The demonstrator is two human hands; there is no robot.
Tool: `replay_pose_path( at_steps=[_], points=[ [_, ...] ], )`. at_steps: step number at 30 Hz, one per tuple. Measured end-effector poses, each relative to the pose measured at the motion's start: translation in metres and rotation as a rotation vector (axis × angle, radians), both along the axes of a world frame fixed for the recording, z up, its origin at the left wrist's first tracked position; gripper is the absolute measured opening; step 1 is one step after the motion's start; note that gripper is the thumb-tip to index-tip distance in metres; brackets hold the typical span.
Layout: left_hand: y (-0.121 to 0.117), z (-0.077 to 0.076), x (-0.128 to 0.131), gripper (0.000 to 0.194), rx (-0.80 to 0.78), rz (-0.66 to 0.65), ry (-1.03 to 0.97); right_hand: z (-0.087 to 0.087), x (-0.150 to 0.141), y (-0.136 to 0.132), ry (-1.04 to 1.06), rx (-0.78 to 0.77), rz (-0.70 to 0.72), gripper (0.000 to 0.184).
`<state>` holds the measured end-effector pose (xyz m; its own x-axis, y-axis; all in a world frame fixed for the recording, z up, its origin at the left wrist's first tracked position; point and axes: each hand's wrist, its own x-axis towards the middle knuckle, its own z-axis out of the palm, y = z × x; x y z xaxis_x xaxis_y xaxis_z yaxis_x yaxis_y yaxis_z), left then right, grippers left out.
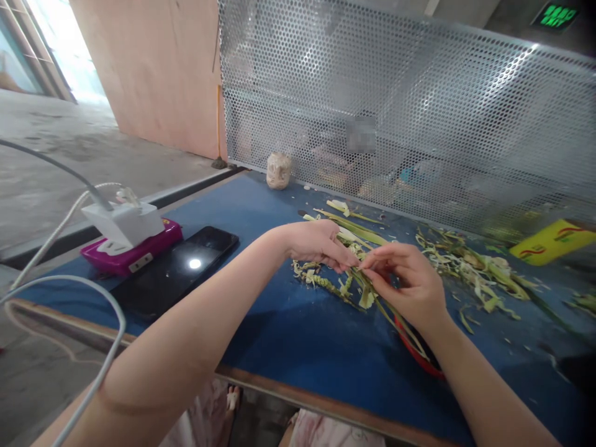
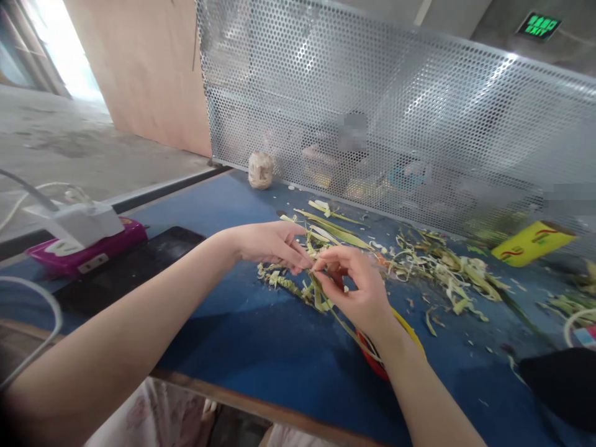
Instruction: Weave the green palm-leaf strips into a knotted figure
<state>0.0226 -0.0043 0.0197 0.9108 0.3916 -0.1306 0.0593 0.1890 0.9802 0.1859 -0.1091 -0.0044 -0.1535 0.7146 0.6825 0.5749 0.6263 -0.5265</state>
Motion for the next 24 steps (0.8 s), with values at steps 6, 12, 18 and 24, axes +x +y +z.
replay_pose_path(
  at_steps=[6, 12, 18, 24],
  points=[
    [0.000, -0.003, 0.001, 0.068, -0.014, -0.028, 0.020, 0.002, 0.003, 0.001, -0.047, -0.171, 0.101, 0.025],
    [-0.003, -0.002, 0.003, 0.080, -0.048, -0.056, 0.048, 0.003, 0.007, 0.001, -0.048, -0.345, 0.225, 0.025],
    [-0.007, -0.001, 0.006, 0.100, -0.056, -0.027, 0.035, 0.004, 0.008, 0.001, -0.009, -0.380, 0.242, 0.027],
    [-0.010, 0.003, 0.006, 0.095, -0.043, -0.012, 0.036, 0.006, 0.007, 0.002, 0.053, -0.328, 0.202, 0.027]
  ],
)
